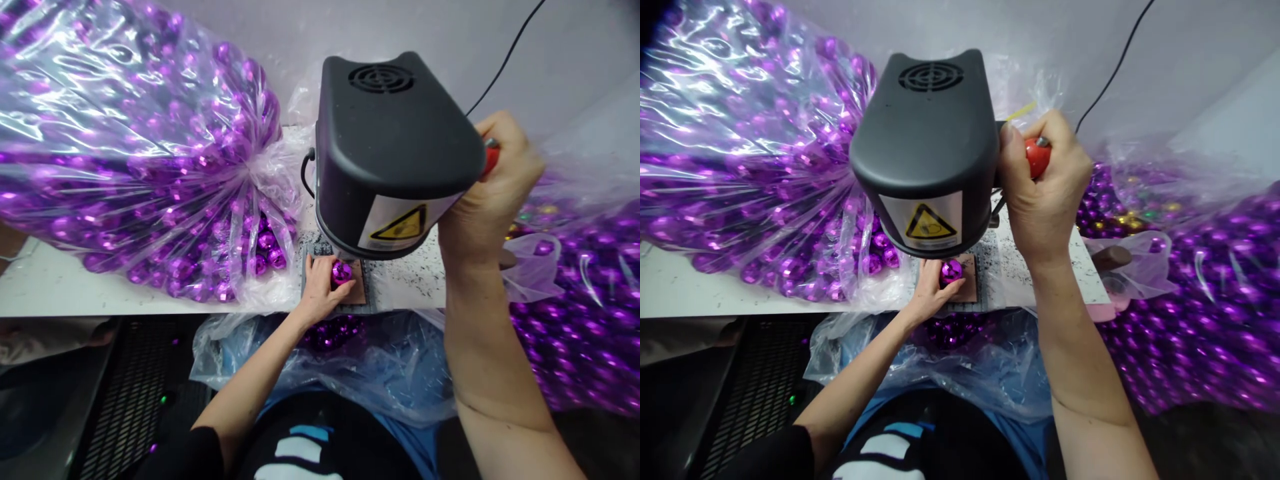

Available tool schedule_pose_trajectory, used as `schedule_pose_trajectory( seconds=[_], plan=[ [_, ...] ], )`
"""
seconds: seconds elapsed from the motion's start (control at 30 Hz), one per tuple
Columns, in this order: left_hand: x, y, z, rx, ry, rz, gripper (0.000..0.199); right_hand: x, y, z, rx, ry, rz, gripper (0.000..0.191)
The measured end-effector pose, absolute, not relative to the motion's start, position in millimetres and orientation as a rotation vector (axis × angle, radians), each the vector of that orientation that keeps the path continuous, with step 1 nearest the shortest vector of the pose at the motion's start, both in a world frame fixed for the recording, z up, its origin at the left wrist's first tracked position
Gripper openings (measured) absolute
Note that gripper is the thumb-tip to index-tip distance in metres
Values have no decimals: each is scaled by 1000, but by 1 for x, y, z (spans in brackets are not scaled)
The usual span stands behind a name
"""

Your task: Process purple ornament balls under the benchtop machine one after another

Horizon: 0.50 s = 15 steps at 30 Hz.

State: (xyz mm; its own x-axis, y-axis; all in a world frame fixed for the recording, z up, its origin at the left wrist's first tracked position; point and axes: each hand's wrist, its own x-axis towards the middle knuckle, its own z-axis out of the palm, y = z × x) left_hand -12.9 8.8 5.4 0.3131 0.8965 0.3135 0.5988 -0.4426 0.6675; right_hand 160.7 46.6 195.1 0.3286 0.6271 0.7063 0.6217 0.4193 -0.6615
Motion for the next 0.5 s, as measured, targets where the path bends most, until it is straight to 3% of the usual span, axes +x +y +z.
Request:
schedule_pose_trajectory(
  seconds=[0.17,0.33,0.5],
  plan=[
    [-13,8,4,2151,1329,948,40,159,35,191,-1253,-1378,-160,40],
    [-12,6,4,2140,1296,960,36,158,3,170,-1224,-1363,-441,20],
    [-11,5,4,2104,1286,951,35,163,-18,144,-1150,-1385,-413,13]
  ],
)
